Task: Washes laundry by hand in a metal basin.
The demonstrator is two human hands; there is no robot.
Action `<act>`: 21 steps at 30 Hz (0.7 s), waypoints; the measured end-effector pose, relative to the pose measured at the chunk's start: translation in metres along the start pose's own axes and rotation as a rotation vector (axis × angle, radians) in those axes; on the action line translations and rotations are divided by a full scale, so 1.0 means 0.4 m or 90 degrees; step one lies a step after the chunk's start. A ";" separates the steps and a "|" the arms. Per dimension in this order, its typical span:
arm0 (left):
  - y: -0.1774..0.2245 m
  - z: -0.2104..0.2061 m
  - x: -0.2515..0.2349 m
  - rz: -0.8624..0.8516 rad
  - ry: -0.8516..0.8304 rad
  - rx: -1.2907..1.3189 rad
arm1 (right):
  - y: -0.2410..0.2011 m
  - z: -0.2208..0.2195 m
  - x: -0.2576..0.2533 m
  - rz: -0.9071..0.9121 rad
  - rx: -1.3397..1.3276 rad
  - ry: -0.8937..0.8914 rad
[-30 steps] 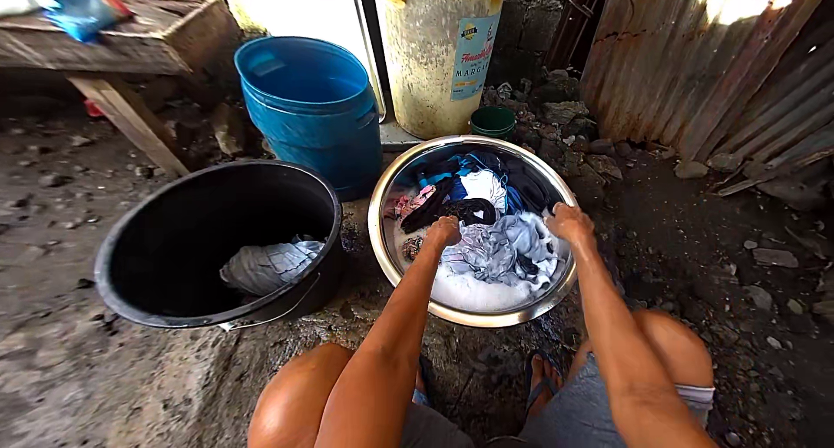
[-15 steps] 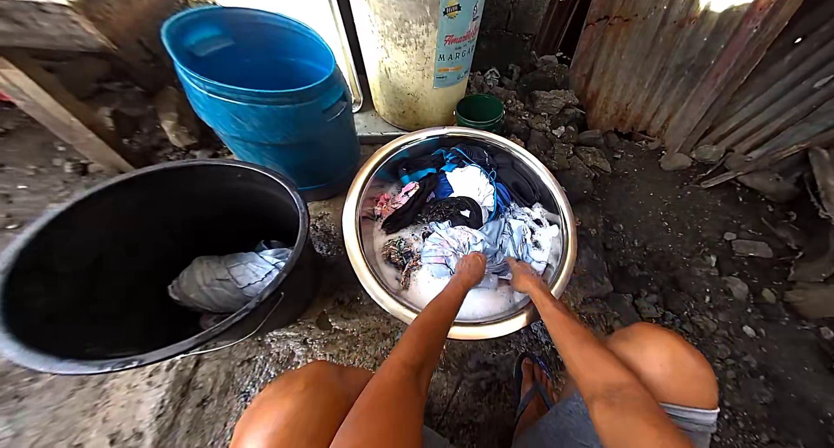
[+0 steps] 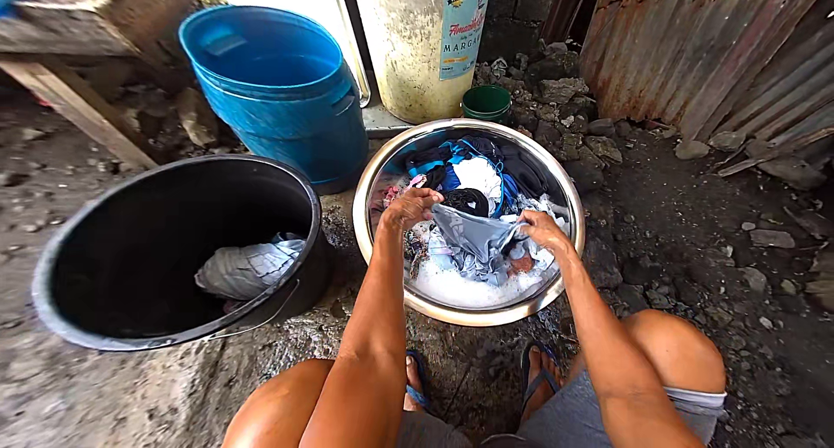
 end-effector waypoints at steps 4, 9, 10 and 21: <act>-0.006 0.031 -0.002 0.030 0.174 0.057 | -0.067 0.070 0.062 0.134 -0.142 0.083; -0.037 0.010 -0.045 -0.008 0.314 0.070 | -0.103 0.001 0.067 0.160 -0.376 0.047; -0.030 -0.005 -0.046 -0.019 0.299 0.042 | -0.101 -0.012 0.061 0.137 -0.412 0.060; 0.244 -0.111 0.008 -0.305 -0.100 0.210 | -0.258 -0.011 0.123 0.294 -0.830 -0.116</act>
Point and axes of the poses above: each hand's wrist, its own x-axis away from the middle knuckle, its own z-axis out of the back of the hand, y = z × x, the point moved 3 cm from there along -x, towards the middle knuckle, and after that the axes turned 8 degrees about -z, right-handed, at the moved point
